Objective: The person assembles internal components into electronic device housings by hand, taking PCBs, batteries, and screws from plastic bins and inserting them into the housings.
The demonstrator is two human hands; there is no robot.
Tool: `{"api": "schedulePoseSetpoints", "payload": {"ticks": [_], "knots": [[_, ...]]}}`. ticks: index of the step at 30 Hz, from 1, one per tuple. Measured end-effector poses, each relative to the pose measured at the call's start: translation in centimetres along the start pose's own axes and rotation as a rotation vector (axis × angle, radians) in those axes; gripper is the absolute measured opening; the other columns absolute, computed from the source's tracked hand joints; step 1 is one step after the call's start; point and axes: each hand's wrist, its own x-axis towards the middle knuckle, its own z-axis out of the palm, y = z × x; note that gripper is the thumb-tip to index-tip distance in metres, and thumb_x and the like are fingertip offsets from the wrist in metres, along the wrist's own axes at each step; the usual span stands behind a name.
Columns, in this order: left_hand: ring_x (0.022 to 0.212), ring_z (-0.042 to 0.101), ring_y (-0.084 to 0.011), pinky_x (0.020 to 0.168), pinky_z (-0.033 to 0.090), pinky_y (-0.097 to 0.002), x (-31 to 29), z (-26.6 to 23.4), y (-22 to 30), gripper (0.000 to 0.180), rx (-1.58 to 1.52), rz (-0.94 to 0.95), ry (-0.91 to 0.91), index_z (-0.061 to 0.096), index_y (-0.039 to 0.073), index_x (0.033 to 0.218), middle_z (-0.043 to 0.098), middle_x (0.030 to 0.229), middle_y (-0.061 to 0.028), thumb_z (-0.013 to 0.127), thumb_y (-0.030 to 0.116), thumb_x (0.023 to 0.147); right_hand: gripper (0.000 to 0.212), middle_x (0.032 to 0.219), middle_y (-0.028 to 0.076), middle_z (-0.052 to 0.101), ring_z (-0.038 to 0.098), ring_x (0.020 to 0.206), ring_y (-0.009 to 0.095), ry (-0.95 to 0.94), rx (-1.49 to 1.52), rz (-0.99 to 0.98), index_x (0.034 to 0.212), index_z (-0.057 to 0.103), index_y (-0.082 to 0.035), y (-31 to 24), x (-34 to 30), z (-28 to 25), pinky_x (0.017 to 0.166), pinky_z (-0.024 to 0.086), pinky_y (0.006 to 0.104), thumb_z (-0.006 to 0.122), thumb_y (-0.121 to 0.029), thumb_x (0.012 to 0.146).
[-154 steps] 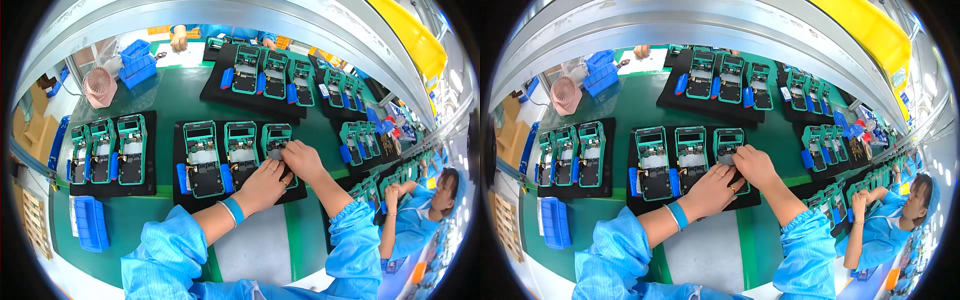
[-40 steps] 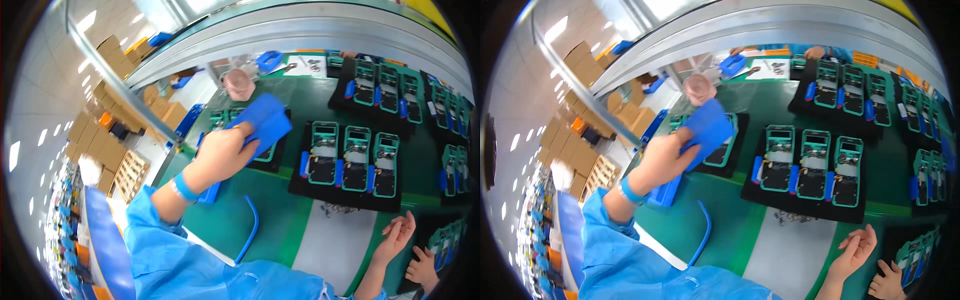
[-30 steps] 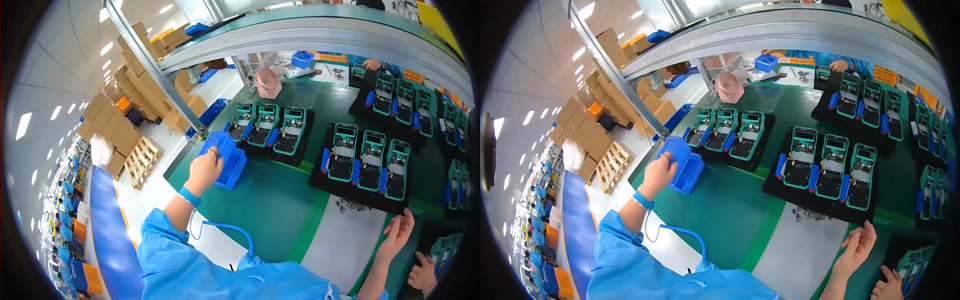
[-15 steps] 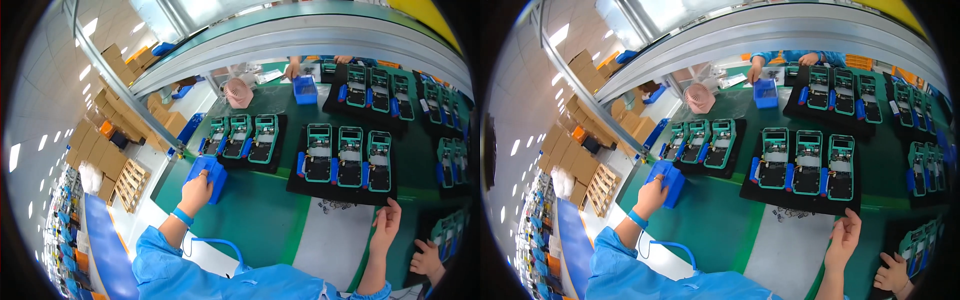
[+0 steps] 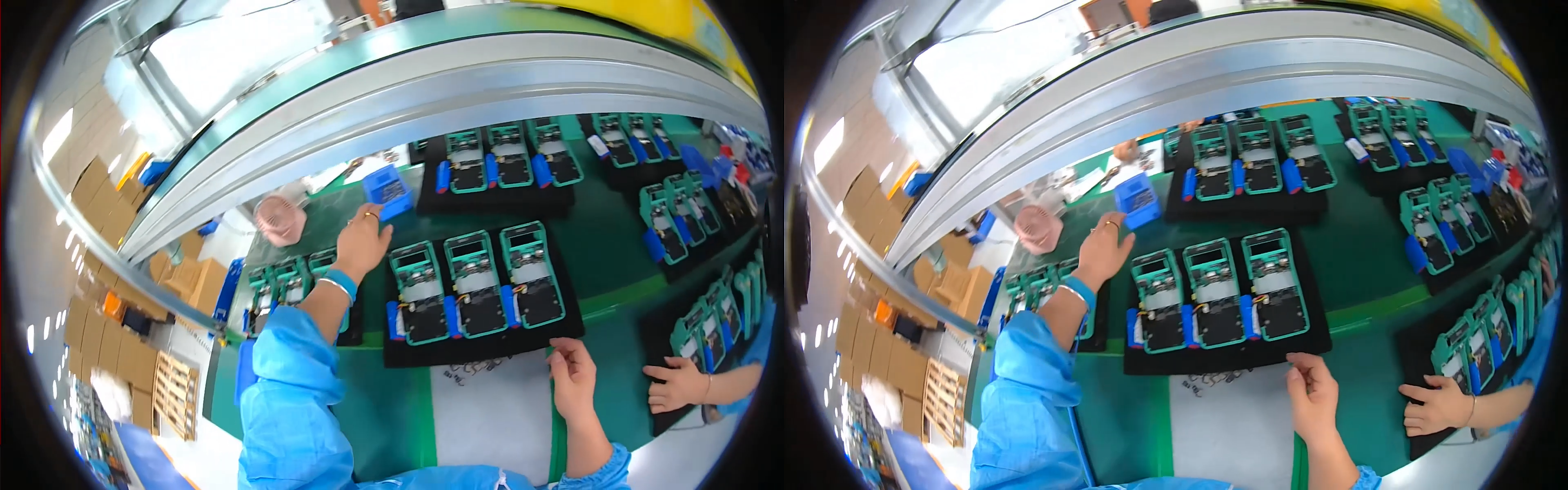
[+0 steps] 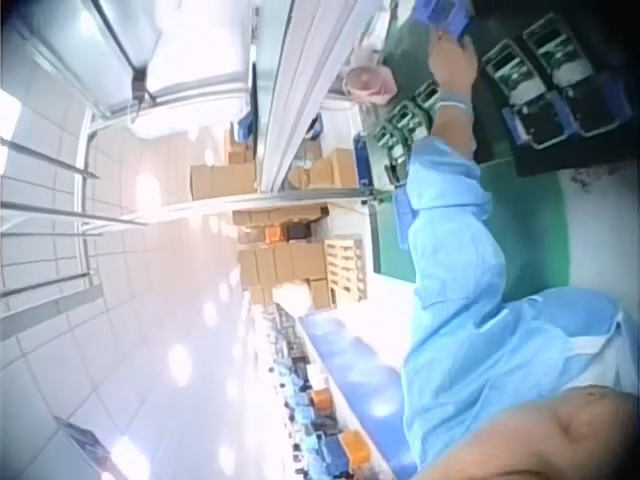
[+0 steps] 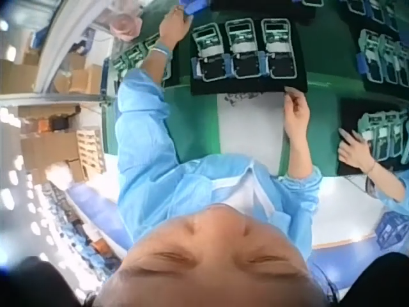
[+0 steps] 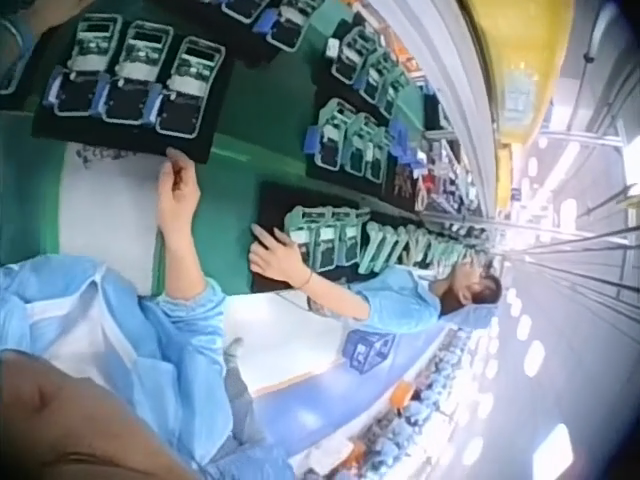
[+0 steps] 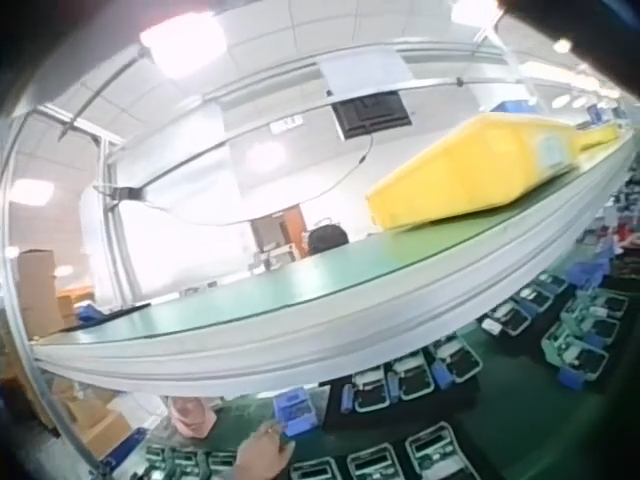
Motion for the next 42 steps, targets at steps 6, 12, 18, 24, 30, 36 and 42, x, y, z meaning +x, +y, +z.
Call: {"api": "schedulePoseSetpoints", "payload": {"ticks": [6,12,18,24,30,36,42], "knots": [[0.117,0.061,-0.041,0.1,0.05,-0.0494,6.1,8.3,-6.9,0.054,-0.007,-0.073,-0.012,0.051,0.001,0.137,0.058,0.134,-0.024,0.064,0.026,0.091,0.018,0.093,0.006,0.068,0.06,0.074,0.009,-0.021,-0.2,-0.05,0.112,0.07,0.0,-0.8,0.4,0.5,0.068,0.05,0.0242,0.064,-0.004,0.095],[0.11,0.063,-0.0422,0.094,0.053,-0.0496,3.3,5.1,-4.7,0.035,0.14,-0.056,-0.122,0.063,-0.002,0.119,0.064,0.12,-0.0244,0.068,0.018,0.09,0.019,0.093,0.009,0.068,0.062,0.072,0.013,-0.099,-0.261,-0.051,0.112,0.07,-0.001,-0.6,0.4,0.6,0.067,0.051,0.0273,0.066,-0.01,0.095],[0.093,0.064,-0.045,0.078,0.052,-0.0508,-3.9,-5.2,1.2,0.02,-0.072,0.229,0.096,0.062,0.0,0.104,0.063,0.106,-0.0215,0.069,0.012,0.09,0.023,0.099,0.003,0.068,0.061,0.084,0.009,-0.203,0.011,-0.009,0.118,0.068,-0.002,0.7,-0.3,1.3,0.076,0.05,0.0253,0.066,-0.015,0.098],[0.083,0.064,-0.0375,0.07,0.054,-0.0436,-14.6,-9.7,9.4,0.014,-0.29,0.501,0.017,0.066,0.004,0.093,0.061,0.091,-0.0143,0.074,0.005,0.081,0.049,0.115,0.006,0.067,0.063,0.088,0.012,-0.402,0.155,0.155,0.137,0.055,-0.003,-2.9,-2.2,5.1,0.075,0.052,0.0272,0.062,-0.035,0.101],[0.085,0.064,-0.0295,0.072,0.056,-0.0395,-21.6,-4.4,13.6,0.02,-0.316,0.714,-0.077,0.06,0.006,0.096,0.056,0.094,-0.0107,0.065,0.006,0.077,0.073,0.116,0.006,0.065,0.063,0.088,0.012,-0.282,0.17,0.323,0.146,0.041,-0.003,-2.2,-3.1,4.2,0.058,0.047,0.0244,0.066,-0.048,0.095],[0.13,0.05,-0.0421,0.106,0.046,-0.047,-25.4,-0.9,15.1,0.1,-0.666,0.238,-0.102,0.022,-0.005,0.154,0.038,0.149,-0.0288,0.084,0.023,0.08,0.079,0.12,0.012,0.063,0.06,0.099,0.014,-0.085,-0.18,-0.054,0.143,0.04,0.002,0.2,-2.7,1.9,0.068,0.048,0.0239,0.08,-0.031,0.084],[0.133,0.044,-0.0447,0.114,0.035,-0.0491,-25.3,0.6,16.2,0.103,-0.663,0.132,-0.229,0.025,-0.006,0.15,0.039,0.146,-0.0296,0.086,0.029,0.075,0.086,0.12,0.013,0.062,0.061,0.101,0.019,-0.061,-0.49,-0.13,0.142,0.04,0.002,0.3,-4.3,1.9,0.075,0.051,0.029,0.087,-0.025,0.074]]}}
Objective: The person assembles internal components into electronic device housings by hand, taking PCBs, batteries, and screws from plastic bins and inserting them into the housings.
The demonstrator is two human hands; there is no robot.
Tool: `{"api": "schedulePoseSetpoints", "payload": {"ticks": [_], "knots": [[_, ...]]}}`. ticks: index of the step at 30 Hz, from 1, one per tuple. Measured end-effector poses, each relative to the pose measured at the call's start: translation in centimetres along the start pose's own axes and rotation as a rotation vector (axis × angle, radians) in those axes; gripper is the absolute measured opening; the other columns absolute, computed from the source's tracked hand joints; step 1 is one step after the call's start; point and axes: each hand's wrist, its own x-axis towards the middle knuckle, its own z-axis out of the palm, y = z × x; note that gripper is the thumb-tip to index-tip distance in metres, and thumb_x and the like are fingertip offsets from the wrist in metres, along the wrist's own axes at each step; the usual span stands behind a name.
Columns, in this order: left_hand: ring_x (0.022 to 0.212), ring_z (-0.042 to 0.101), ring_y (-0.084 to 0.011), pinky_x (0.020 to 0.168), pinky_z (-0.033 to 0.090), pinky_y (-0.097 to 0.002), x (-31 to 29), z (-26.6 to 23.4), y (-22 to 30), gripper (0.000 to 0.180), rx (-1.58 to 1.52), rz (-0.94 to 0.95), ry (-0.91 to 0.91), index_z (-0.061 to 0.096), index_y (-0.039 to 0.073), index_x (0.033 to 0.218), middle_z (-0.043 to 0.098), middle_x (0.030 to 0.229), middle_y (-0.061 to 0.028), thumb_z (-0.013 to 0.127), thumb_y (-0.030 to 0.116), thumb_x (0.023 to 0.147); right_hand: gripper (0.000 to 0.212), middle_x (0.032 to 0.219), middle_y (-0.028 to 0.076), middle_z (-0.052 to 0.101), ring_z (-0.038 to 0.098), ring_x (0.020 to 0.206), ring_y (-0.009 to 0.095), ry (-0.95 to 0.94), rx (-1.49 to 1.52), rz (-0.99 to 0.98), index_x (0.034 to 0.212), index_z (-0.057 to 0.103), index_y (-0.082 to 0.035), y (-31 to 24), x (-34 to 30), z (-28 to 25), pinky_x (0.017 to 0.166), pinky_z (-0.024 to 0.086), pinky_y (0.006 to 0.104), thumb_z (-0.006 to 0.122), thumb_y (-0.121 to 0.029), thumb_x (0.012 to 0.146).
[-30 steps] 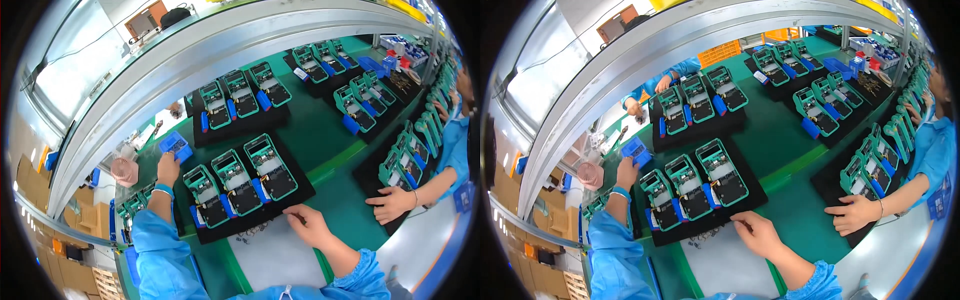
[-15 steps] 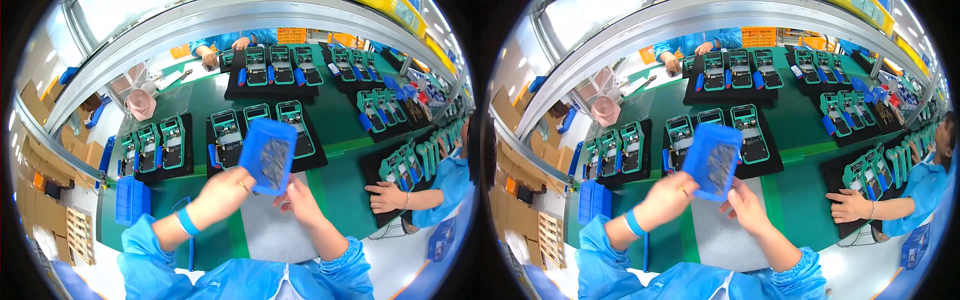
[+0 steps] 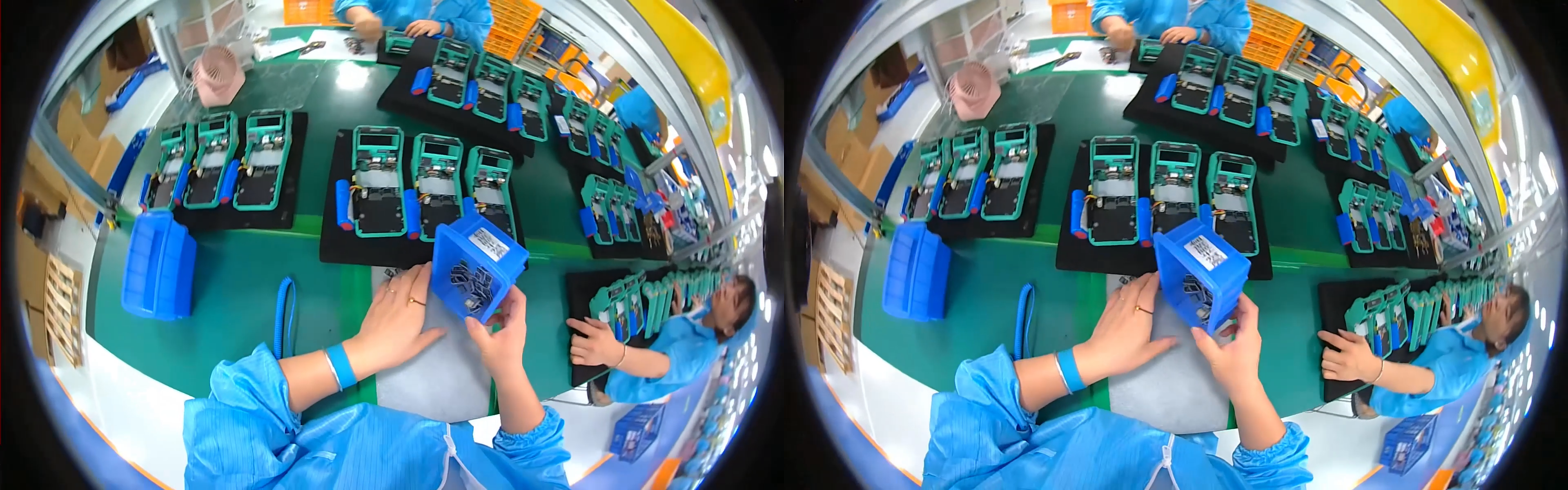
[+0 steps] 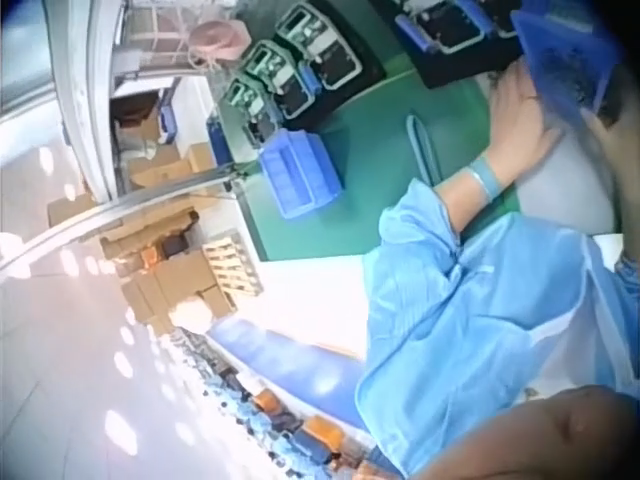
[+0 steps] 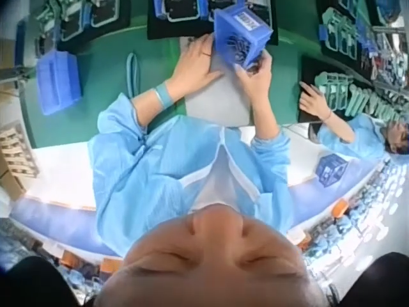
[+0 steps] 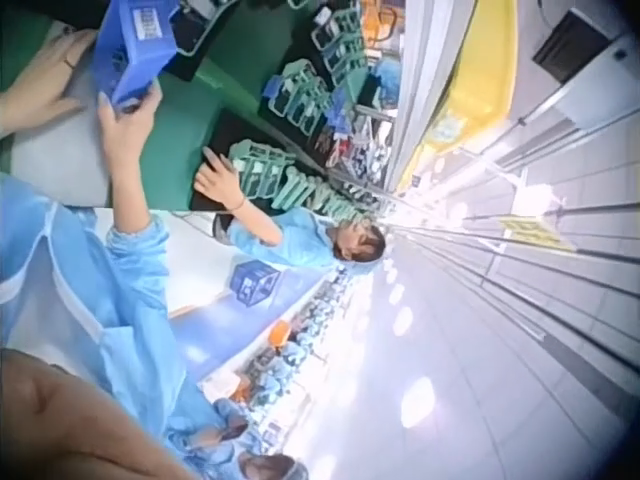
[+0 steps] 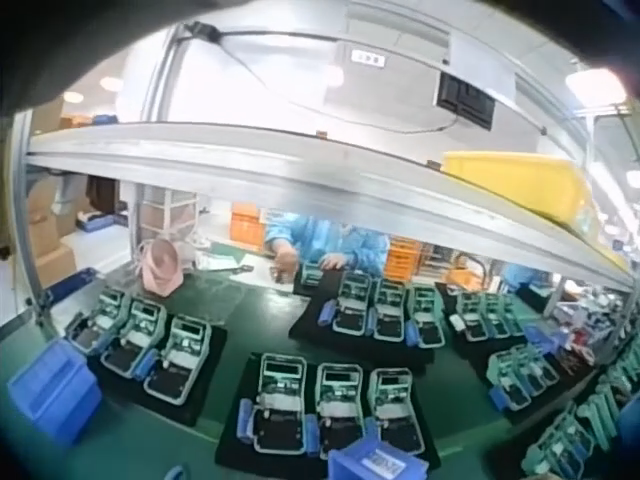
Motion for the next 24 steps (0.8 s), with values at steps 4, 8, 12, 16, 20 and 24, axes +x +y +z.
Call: {"api": "schedulePoseSetpoints", "payload": {"ticks": [4,8,12,16,20,24], "knots": [[0.134,0.043,-0.045,0.114,0.035,-0.0502,-0.6,0.4,-0.9,0.095,-0.079,-0.031,0.042,0.03,-0.006,0.145,0.043,0.141,-0.0286,0.085,0.028,0.075,0.087,0.118,0.013,0.062,0.062,0.099,0.02,0.067,-0.092,-0.067,0.139,0.043,0.002,-0.1,-0.5,0.2,0.075,0.052,0.0312,0.089,-0.019,0.069],[0.137,0.041,-0.0435,0.114,0.033,-0.0537,-1.4,0.2,-1.1,0.092,-0.029,0.018,-0.016,0.032,-0.005,0.145,0.041,0.145,-0.0266,0.083,0.03,0.077,0.088,0.125,0.015,0.062,0.063,0.104,0.023,0.067,-0.243,-0.182,0.139,0.044,0.0,0.2,-0.5,0.0,0.075,0.052,0.0313,0.091,-0.016,0.066],[0.149,0.032,-0.0366,0.117,0.028,-0.0573,-3.0,0.0,-1.3,0.093,0.123,0.133,-0.17,0.031,-0.003,0.152,0.032,0.159,-0.0237,0.076,0.041,0.083,0.084,0.134,0.019,0.06,0.063,0.109,0.025,0.058,-0.342,-0.354,0.134,0.048,-0.003,0.5,0.0,-0.2,0.074,0.052,0.0313,0.092,-0.013,0.064],[0.152,0.027,-0.0308,0.119,0.024,-0.0574,-3.7,-0.4,-1.6,0.092,0.167,0.214,-0.269,0.031,-0.002,0.155,0.028,0.163,-0.0206,0.07,0.047,0.087,0.081,0.136,0.02,0.059,0.063,0.109,0.026,-0.009,-0.374,-0.462,0.132,0.049,-0.004,-0.2,1.7,-0.8,0.075,0.051,0.0318,0.092,-0.013,0.064],[0.154,0.024,-0.0277,0.122,0.021,-0.054,-3.3,-0.4,-1.9,0.091,0.153,0.291,-0.311,0.032,-0.001,0.155,0.027,0.164,-0.0178,0.067,0.049,0.088,0.08,0.136,0.017,0.054,0.06,0.111,0.025,0.047,-0.173,-0.433,0.138,0.042,-0.002,-0.6,3.3,-1.8,0.088,0.051,0.0353,0.086,-0.013,0.071],[0.154,0.023,-0.0287,0.122,0.02,-0.0518,-3.1,-0.7,-1.8,0.09,0.171,0.37,-0.364,0.029,-0.001,0.156,0.026,0.165,-0.0176,0.064,0.05,0.091,0.062,0.123,0.008,0.055,0.059,0.102,0.017,0.105,0.209,-0.148,0.14,0.036,0.0,-4.1,7.4,0.1,0.084,0.051,0.0314,0.07,-0.019,0.091]]}}
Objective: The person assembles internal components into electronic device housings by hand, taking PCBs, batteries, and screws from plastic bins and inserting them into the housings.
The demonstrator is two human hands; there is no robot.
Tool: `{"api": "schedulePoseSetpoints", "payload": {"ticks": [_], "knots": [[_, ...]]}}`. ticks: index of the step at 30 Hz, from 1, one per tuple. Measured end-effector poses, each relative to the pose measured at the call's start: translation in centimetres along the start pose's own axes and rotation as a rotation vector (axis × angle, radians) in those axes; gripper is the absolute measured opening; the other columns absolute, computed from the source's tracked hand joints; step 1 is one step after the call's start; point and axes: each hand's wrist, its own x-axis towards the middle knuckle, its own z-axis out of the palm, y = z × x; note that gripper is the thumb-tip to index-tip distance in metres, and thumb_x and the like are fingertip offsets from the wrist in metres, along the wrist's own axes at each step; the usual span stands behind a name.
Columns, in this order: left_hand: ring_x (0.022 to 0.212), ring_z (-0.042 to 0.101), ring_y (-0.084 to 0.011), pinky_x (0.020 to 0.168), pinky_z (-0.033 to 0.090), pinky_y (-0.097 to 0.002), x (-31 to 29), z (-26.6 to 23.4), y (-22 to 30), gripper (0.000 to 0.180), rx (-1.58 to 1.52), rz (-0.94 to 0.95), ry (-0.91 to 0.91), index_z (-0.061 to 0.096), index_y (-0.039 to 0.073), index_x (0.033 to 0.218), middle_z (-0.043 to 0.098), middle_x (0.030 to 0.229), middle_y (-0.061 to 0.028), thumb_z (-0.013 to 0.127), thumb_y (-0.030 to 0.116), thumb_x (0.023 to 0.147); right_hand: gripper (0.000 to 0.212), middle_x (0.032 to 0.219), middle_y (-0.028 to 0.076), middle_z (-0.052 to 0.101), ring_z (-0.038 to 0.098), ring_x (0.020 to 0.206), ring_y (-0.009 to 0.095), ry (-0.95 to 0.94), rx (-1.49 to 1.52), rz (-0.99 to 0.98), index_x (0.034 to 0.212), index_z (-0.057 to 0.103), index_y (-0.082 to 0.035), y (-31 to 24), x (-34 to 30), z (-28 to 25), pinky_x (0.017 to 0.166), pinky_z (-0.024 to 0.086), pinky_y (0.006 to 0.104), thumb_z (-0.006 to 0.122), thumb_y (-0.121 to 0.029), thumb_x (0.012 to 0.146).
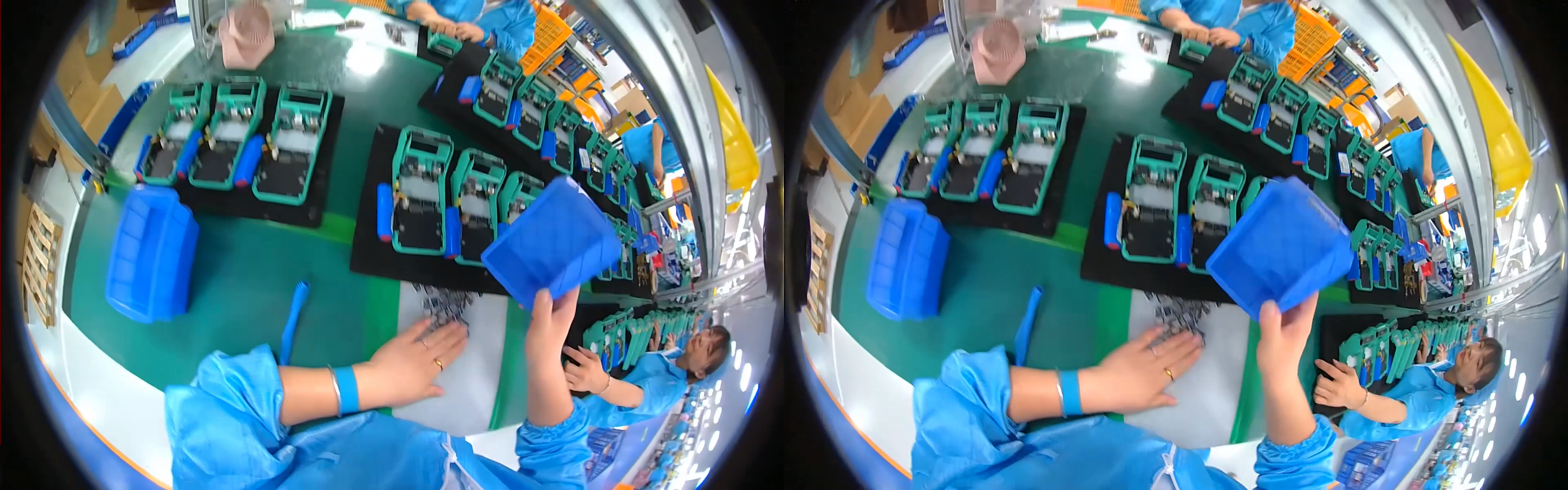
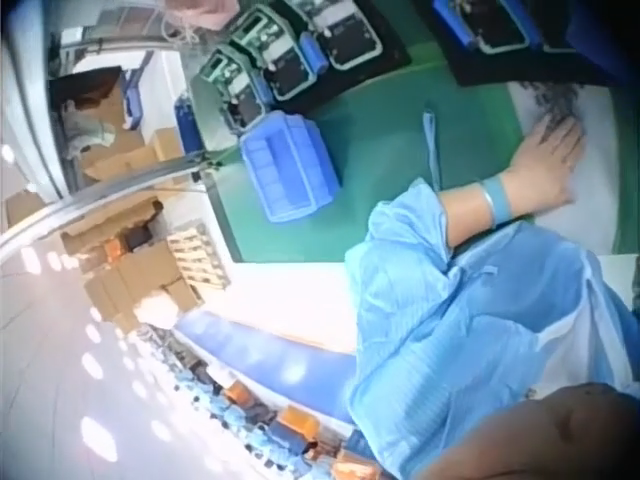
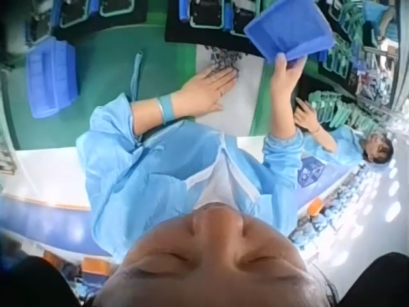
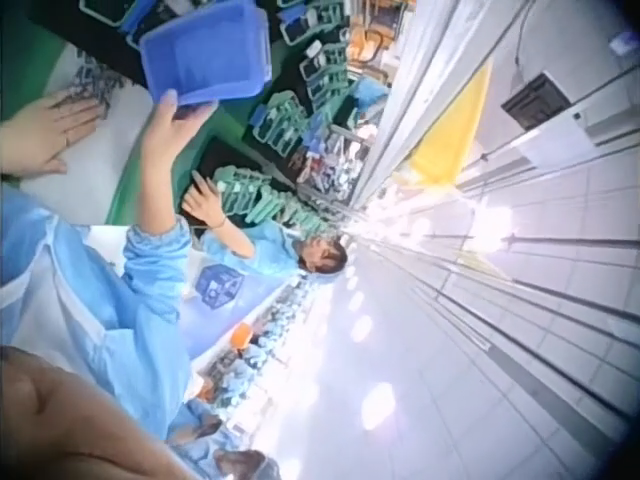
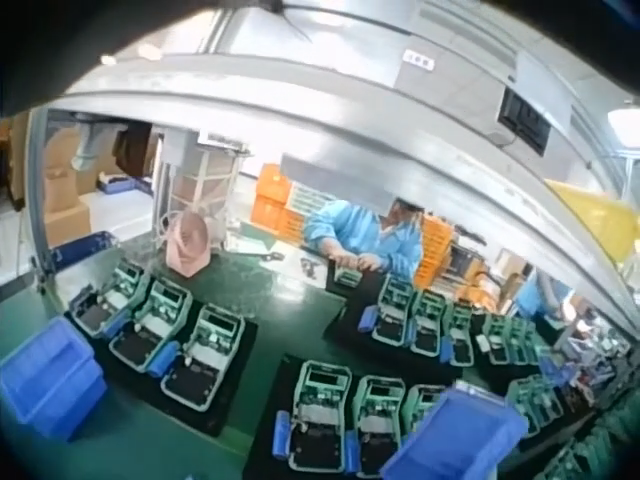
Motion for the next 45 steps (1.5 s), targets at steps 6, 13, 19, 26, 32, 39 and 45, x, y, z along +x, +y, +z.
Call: {"api": "schedulePoseSetpoints", "payload": {"ticks": [6,13,19,26,32,39,45], "knots": [[0.154,0.022,-0.0309,0.123,0.021,-0.0516,0.6,0.4,0.0,0.09,-0.025,0.019,-0.118,0.023,-0.001,0.158,0.022,0.166,-0.0189,0.058,0.052,0.095,0.061,0.121,0.007,0.06,0.062,0.096,0.015,-0.214,0.179,0.318,0.145,0.038,-0.01,-4.5,9.8,10.2,0.063,0.05,0.0286,0.065,-0.037,0.098],[0.156,0.017,-0.0298,0.123,0.019,-0.0512,0.6,0.5,0.0,0.092,-0.028,0.029,-0.133,0.019,0.0,0.159,0.019,0.167,-0.0188,0.057,0.053,0.094,0.066,0.116,0.003,0.062,0.063,0.09,0.016,-0.261,0.157,0.473,0.143,0.045,-0.01,-4.0,19.3,21.5,0.072,0.047,0.0316,0.063,-0.053,0.096],[0.156,0.015,-0.0307,0.123,0.017,-0.0526,1.3,1.4,-0.4,0.086,-0.022,0.091,-0.256,0.036,-0.005,0.151,0.019,0.167,-0.0196,0.059,0.052,0.092,0.063,0.139,0.019,0.051,0.062,0.12,0.033,-0.393,0.31,0.47,0.144,0.043,0.005,-2.1,21.4,26.7,0.094,0.054,0.0469,0.054,-0.043,0.104],[0.155,0.018,-0.0311,0.122,0.022,-0.0511,0.9,0.5,-0.5,0.097,-0.053,0.078,-0.127,0.02,0.0,0.159,0.022,0.166,-0.0196,0.062,0.053,0.09,0.036,0.114,0.01,0.068,0.068,0.1,0.018,-0.464,0.158,0.203,0.13,0.059,-0.004,-4.8,16.0,22.9,0.078,0.056,0.031,0.053,-0.031,0.106],[0.146,0.036,-0.0359,0.12,0.029,-0.0474,1.4,-0.7,-1.6,0.082,-0.024,0.07,-0.042,0.043,-0.002,0.148,0.044,0.152,-0.0247,0.062,0.053,0.091,0.028,0.1,0.005,0.07,0.065,0.089,0.011,-0.517,0.105,-0.08,0.127,0.063,-0.003,-7.7,3.3,13.8,0.08,0.054,0.028,0.057,-0.018,0.104],[0.153,0.027,-0.0317,0.123,0.019,-0.0526,2.8,0.2,-1.5,0.077,0.061,0.04,-0.1,0.036,0.003,0.155,0.031,0.163,-0.0188,0.057,0.044,0.093,0.021,0.099,0.013,0.073,0.072,0.09,0.021,-0.137,-0.142,0.018,0.116,0.07,-0.001,-1.9,-14.2,4.7,0.079,0.057,0.0313,0.062,-0.006,0.097],[0.152,0.028,-0.0334,0.121,0.018,-0.0595,2.2,-1.2,-0.3,0.084,0.112,0.036,-0.094,0.038,0.003,0.154,0.032,0.162,-0.0205,0.065,0.049,0.09,0.026,0.106,0.012,0.071,0.07,0.095,0.017,-0.076,-0.007,0.079,0.124,0.066,-0.002,-0.8,-17.7,2.3,0.081,0.055,0.0279,0.059,-0.003,0.099]]}}
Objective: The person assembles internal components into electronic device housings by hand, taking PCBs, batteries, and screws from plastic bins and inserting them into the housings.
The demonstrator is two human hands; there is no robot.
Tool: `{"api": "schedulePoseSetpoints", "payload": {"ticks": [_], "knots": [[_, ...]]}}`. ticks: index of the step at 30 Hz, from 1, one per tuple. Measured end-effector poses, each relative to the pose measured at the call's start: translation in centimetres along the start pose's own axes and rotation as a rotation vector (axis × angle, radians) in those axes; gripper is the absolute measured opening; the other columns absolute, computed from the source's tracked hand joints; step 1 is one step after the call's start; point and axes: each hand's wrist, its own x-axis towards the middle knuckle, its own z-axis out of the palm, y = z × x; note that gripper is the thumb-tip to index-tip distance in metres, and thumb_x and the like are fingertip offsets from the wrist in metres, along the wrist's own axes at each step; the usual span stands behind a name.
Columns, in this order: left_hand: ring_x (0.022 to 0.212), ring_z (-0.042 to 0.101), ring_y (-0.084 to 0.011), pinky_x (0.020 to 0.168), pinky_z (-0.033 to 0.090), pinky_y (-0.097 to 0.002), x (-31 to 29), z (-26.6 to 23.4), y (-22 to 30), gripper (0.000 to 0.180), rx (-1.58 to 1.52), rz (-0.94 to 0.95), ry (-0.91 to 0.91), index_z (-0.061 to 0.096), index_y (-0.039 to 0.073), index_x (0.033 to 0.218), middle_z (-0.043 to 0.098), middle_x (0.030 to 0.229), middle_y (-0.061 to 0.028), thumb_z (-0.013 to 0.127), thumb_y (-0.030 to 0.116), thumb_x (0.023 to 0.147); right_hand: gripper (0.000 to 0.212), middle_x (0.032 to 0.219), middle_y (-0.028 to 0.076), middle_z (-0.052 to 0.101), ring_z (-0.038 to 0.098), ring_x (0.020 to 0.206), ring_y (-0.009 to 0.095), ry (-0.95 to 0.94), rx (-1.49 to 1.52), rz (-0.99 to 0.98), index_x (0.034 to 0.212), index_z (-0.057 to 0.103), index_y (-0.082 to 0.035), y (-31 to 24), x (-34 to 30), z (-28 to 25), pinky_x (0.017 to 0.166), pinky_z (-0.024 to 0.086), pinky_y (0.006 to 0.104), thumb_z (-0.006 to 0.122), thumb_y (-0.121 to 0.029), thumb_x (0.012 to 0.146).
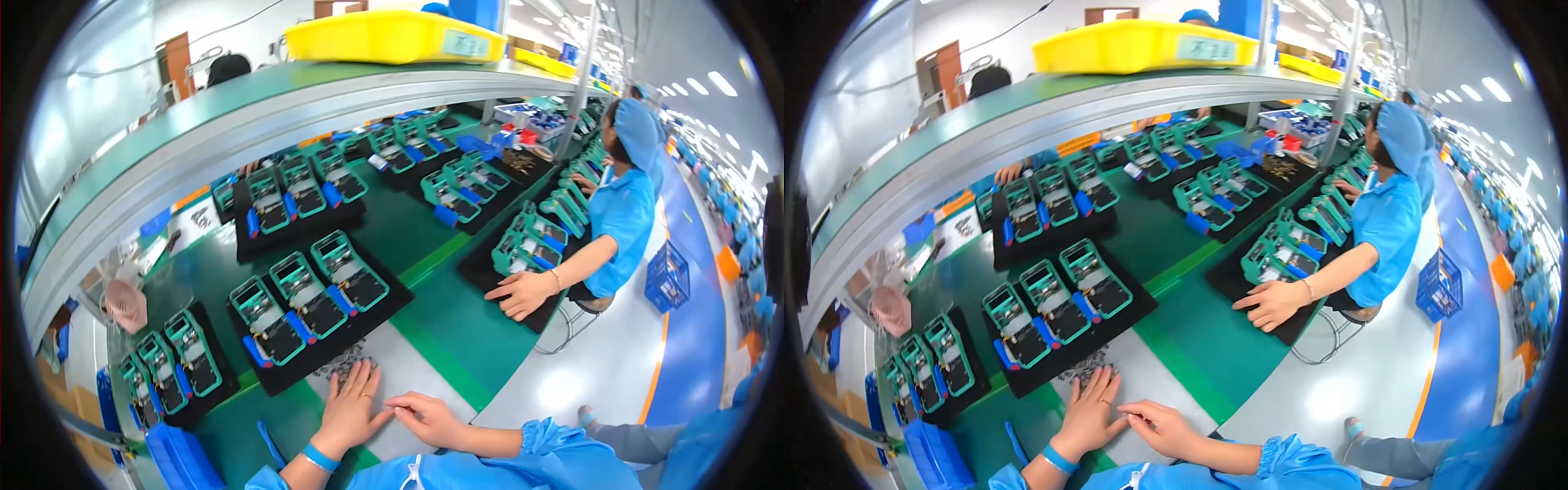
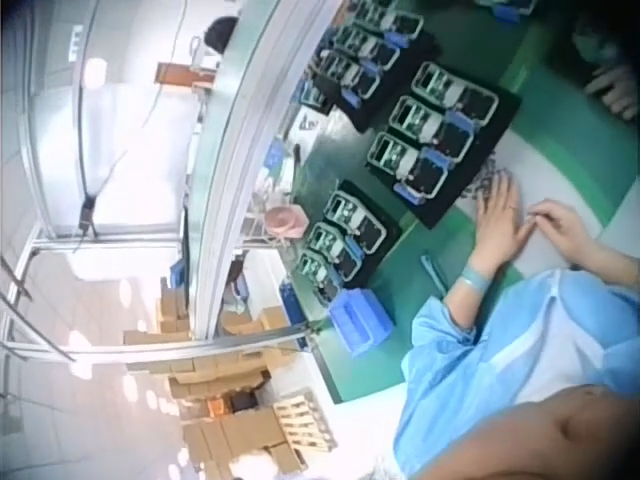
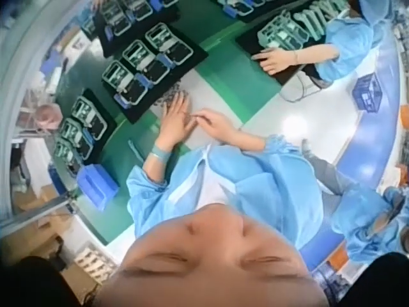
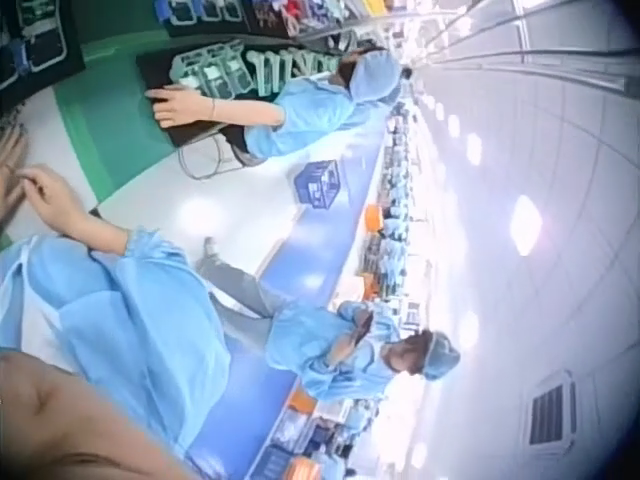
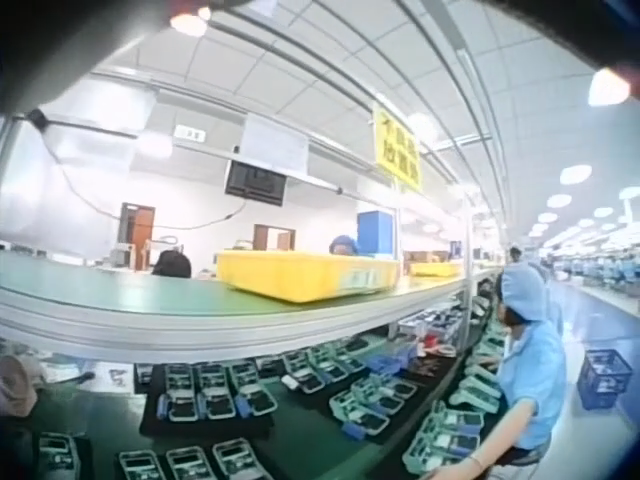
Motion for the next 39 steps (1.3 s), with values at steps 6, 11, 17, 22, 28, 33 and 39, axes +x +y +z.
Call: {"api": "schedulePoseSetpoints", "payload": {"ticks": [6,11,17,22,28,33,39], "knots": [[0.135,0.049,-0.041,0.112,0.038,-0.0527,-1.3,-1.8,-1.0,0.052,-0.295,-0.055,0.453,0.066,0.008,0.129,0.051,0.147,-0.0223,0.077,0.022,0.081,0.029,0.111,0.007,0.069,0.063,0.088,0.013,-0.016,0.232,0.103,0.13,0.064,-0.007,2.3,1.1,0.3,0.076,0.052,0.0283,0.058,-0.013,0.102],[0.137,0.045,-0.0361,0.116,0.032,-0.0431,-4.4,-5.7,-6.6,0.042,-0.195,-0.47,0.837,0.058,0.002,0.134,0.047,0.147,-0.0206,0.063,0.012,0.093,0.035,0.13,0.011,0.058,0.059,0.114,0.023,0.274,-0.073,-0.007,0.127,0.061,-0.007,3.3,7.3,-6.3,0.083,0.054,0.0317,0.065,-0.01,0.093],[0.111,0.061,-0.0197,0.099,0.046,-0.0334,-7.6,-4.6,-17.2,0.052,-0.745,-0.776,0.814,0.046,-0.002,0.144,0.063,0.123,-0.0133,0.063,0.02,0.099,0.063,0.147,0.027,0.049,0.049,0.135,0.04,0.196,-0.282,0.174,0.148,0.044,0.0,8.0,14.7,-10.4,0.113,0.04,0.0427,0.062,-0.027,0.095],[0.082,0.069,-0.0177,0.06,0.044,-0.0253,-6.5,-8.3,-16.0,0.058,-0.785,-0.955,0.538,0.046,0.003,0.146,0.067,0.117,-0.0129,0.057,0.038,0.101,0.062,0.127,0.015,0.063,0.067,0.099,0.02,0.058,-0.133,0.292,0.15,0.041,0.0,8.4,18.0,-9.3,0.078,0.056,0.0333,0.061,-0.03,0.099],[0.056,0.056,-0.0122,0.044,0.038,-0.0235,-3.4,-9.3,-17.7,0.045,-1.066,-1.023,0.46,0.052,0.001,0.133,0.062,0.1,-0.008,0.058,0.033,0.101,0.053,0.105,0.009,0.066,0.064,0.083,0.015,0.147,0.103,0.563,0.143,0.051,-0.003,6.4,20.5,-9.4,0.064,0.053,0.0296,0.06,-0.035,0.1],[0.048,0.039,-0.0067,0.04,0.025,-0.0232,-4.7,-9.9,-19.6,0.02,-1.275,-1.057,0.442,0.057,0.01,0.093,0.044,0.068,0.0047,0.063,0.029,0.098,0.039,0.079,0.013,0.068,0.065,0.064,0.021,0.099,0.017,0.445,0.103,0.069,0.006,6.4,23.3,-8.1,0.059,0.054,0.0355,0.063,-0.032,0.095],[0.054,0.047,-0.0101,0.044,0.036,-0.026,-1.3,-9.7,-18.3,0.013,-1.082,-0.998,0.38,0.053,0.008,0.098,0.049,0.072,0.0005,0.062,0.017,0.098,0.033,0.088,0.01,0.067,0.065,0.076,0.018,0.039,-0.125,0.532,0.109,0.067,0.002,3.9,23.1,-10.9,0.063,0.053,0.0324,0.062,-0.029,0.098]]}}
